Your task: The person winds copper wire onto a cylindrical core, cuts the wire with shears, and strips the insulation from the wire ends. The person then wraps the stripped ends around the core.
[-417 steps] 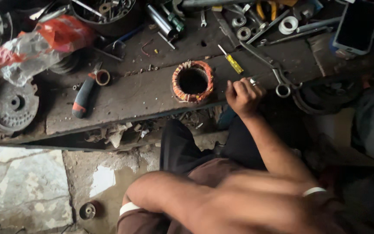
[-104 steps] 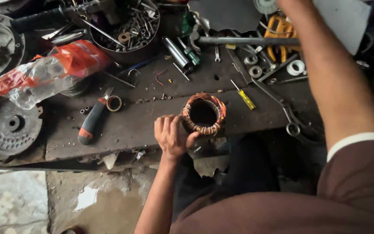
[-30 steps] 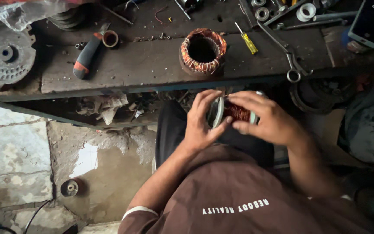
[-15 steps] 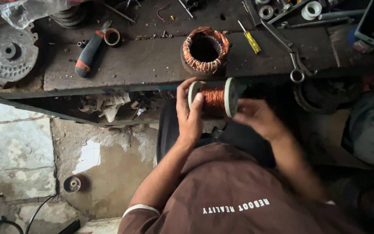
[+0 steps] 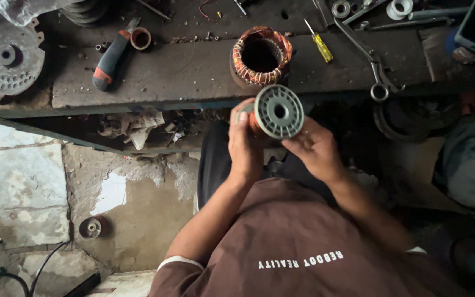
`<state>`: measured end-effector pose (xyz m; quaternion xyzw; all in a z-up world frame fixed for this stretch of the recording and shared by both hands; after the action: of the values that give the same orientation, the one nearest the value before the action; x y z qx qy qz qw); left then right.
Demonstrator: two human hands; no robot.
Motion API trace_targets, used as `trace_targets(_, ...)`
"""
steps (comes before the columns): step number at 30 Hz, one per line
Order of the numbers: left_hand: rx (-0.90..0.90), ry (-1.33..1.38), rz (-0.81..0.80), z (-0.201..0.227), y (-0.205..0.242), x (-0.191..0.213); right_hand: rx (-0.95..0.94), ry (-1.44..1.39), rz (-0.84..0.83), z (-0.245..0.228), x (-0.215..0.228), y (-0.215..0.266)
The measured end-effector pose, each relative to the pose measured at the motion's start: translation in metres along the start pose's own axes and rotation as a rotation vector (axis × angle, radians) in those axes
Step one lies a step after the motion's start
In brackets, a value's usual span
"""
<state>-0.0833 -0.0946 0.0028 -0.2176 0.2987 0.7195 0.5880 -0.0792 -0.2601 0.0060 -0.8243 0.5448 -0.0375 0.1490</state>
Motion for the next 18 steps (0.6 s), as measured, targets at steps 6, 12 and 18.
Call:
trace_targets(6, 0.003, 0.016, -0.005, 0.001, 0.01, 0.006, 0.208, 0.514, 0.006, -0.008, 0.0, 0.004)
trace_targets(12, -0.113, -0.446, 0.087, 0.011, 0.012, 0.002, 0.262, 0.717, 0.038, 0.004, 0.007, 0.022)
trace_targets(18, 0.039, -0.125, -0.147, -0.01, 0.004, -0.002, 0.169, 0.45, 0.165, 0.018, 0.026, 0.017)
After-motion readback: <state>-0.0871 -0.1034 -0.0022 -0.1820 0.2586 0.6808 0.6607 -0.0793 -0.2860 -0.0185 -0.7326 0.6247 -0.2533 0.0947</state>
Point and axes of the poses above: each hand's wrist, its own y-axis away from the middle knuckle, its own x-axis out of the back of the hand, z = x × y, the point moved 5 cm from there along -y, towards the middle knuckle, and after that the axes turned 8 degrees about x, right-handed, at the moved point
